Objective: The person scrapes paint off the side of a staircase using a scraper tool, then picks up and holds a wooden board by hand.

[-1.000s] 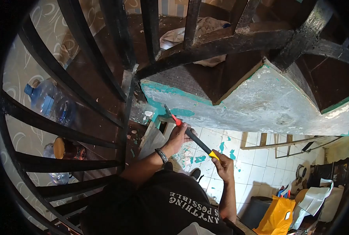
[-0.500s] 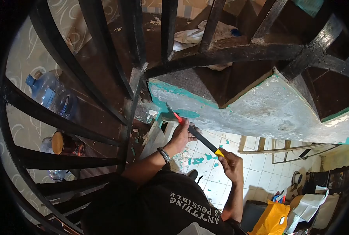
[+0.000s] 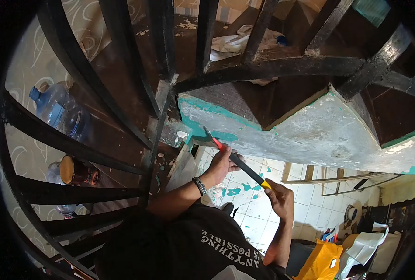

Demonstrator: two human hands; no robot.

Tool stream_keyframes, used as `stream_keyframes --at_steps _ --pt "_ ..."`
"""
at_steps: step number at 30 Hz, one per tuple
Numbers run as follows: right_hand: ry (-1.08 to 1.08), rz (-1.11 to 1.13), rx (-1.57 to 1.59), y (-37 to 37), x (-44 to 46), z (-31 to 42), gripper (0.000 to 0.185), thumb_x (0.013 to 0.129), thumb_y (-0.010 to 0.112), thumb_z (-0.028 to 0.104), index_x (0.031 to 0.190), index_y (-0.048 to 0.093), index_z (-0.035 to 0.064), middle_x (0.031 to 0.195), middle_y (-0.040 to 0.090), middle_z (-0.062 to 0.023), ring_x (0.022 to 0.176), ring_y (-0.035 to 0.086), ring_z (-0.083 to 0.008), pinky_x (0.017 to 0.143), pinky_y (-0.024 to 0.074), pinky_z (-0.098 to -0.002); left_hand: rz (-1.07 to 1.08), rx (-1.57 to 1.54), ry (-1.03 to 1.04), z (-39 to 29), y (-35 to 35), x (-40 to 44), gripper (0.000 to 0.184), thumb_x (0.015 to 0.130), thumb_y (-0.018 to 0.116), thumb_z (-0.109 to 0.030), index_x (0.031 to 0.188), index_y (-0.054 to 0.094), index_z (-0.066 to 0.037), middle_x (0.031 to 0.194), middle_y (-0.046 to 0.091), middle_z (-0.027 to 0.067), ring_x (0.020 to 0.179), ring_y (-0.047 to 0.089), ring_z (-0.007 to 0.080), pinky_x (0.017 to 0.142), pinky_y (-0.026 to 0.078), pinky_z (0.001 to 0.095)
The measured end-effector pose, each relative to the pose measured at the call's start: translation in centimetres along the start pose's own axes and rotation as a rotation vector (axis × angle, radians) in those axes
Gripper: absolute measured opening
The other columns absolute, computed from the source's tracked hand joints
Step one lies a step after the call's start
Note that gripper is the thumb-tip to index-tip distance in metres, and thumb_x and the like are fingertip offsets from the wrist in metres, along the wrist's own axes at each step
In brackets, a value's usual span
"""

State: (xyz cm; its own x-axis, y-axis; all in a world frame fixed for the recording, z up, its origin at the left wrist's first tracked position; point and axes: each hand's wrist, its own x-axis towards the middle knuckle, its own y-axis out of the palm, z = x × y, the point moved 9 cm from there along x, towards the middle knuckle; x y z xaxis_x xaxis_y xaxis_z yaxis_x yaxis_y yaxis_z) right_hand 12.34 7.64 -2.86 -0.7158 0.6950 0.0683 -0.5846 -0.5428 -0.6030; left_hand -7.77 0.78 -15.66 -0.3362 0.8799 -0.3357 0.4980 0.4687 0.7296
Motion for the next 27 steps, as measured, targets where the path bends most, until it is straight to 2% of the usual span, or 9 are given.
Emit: stream_keyframes --at_steps 7,9,11,13,17,19,21,24,27 --pt "-0.009 0.02 0.073 1.5 0.0 -1.5 0.031 0.089 0.069 0.024 0.106 0.07 -0.002 0.082 0.07 -0.0161 0.069 0.065 -0.0174 0.063 0.0502 -0.0306 -0.044 0.055 0.042 -0.4 -1.0 0.0 0.039 0.097 0.049 -0.05 0.104 0.049 -0.012 0.101 0.065 0.0091 0.098 0.065 0.0224 0.083 0.052 0.0404" --pt "0.117 0.053 0.176 1.6 -0.1 -2.2 0.036 0.089 0.07 0.021 0.11 0.066 -0.0085 0.098 0.071 -0.0169 0.085 0.064 -0.0153 0.075 0.0511 -0.0273 -0.071 0.037 0.006 0.1 -1.3 0.2 0.039 0.097 0.048 -0.05 0.105 0.049 -0.012 0.1 0.064 0.0087 0.098 0.065 0.0228 0.083 0.052 0.0405" --pt "0.067 0.072 0.05 1.4 1.5 -0.9 0.033 0.088 0.071 0.021 0.108 0.068 -0.0056 0.097 0.071 -0.0175 0.082 0.064 -0.014 0.072 0.0518 -0.027 0.003 0.014 0.043 -1.3 -0.9 0.1 0.036 0.098 0.048 -0.048 0.105 0.049 -0.013 0.102 0.064 0.0076 0.103 0.064 0.0228 0.084 0.052 0.0413" --pt "0.031 0.041 0.166 1.1 1.9 -1.3 0.029 0.087 0.072 0.024 0.091 0.072 -0.0048 0.096 0.071 -0.02 0.081 0.069 -0.0199 0.066 0.0514 -0.0301 -0.022 0.02 0.045 -1.2 -0.9 0.3 0.035 0.097 0.048 -0.049 0.105 0.05 -0.014 0.102 0.063 0.006 0.104 0.064 0.0215 0.084 0.052 0.0413" --pt "0.009 -0.005 0.227 0.6 1.5 -0.8 0.028 0.087 0.072 0.023 0.096 0.072 -0.0036 0.093 0.072 -0.0186 0.08 0.069 -0.0188 0.066 0.0513 -0.03 -0.052 0.003 0.01 -0.7 -0.8 0.3 0.036 0.096 0.051 -0.051 0.104 0.051 -0.016 0.101 0.063 0.0047 0.102 0.064 0.0205 0.084 0.052 0.0406" --pt "0.095 0.037 0.118 1.3 2.5 -0.1 0.029 0.087 0.071 0.023 0.102 0.071 -0.0015 0.089 0.072 -0.0178 0.078 0.069 -0.0184 0.066 0.0513 -0.03 -0.083 0.006 0.099 -2.1 -1.6 0.5 0.039 0.094 0.052 -0.053 0.104 0.052 -0.015 0.101 0.062 0.0049 0.101 0.064 0.0209 0.083 0.052 0.0398" --pt "0.045 0.044 0.035 1.4 3.1 1.8 0.03 0.088 0.07 0.024 0.107 0.07 0.001 0.085 0.071 -0.0173 0.074 0.069 -0.0206 0.065 0.0514 -0.0305 -0.072 -0.006 0.118 -2.9 -2.2 0.3 0.04 0.094 0.052 -0.053 0.105 0.052 -0.015 0.1 0.063 0.0054 0.101 0.064 0.021 0.084 0.053 0.0394" --pt "0.001 0.079 -0.088 0.7 2.7 2.5 0.03 0.087 0.069 0.023 0.11 0.069 0.0026 0.086 0.07 -0.0184 0.074 0.069 -0.026 0.067 0.0519 -0.0317 -0.038 -0.033 0.062 -1.9 -1.9 0.7 0.041 0.095 0.05 -0.054 0.106 0.052 -0.015 0.102 0.064 0.007 0.102 0.064 0.0221 0.085 0.052 0.0387" --pt "0.011 0.008 0.023 -1.7 0.9 3.8 0.029 0.087 0.069 0.021 0.11 0.07 0.0029 0.085 0.07 -0.0191 0.075 0.069 -0.0245 0.068 0.0522 -0.032 0.032 -0.071 -0.027 -0.5 0.8 -0.2 0.041 0.095 0.05 -0.053 0.108 0.051 -0.014 0.107 0.065 0.0086 0.102 0.064 0.0228 0.087 0.05 0.042"
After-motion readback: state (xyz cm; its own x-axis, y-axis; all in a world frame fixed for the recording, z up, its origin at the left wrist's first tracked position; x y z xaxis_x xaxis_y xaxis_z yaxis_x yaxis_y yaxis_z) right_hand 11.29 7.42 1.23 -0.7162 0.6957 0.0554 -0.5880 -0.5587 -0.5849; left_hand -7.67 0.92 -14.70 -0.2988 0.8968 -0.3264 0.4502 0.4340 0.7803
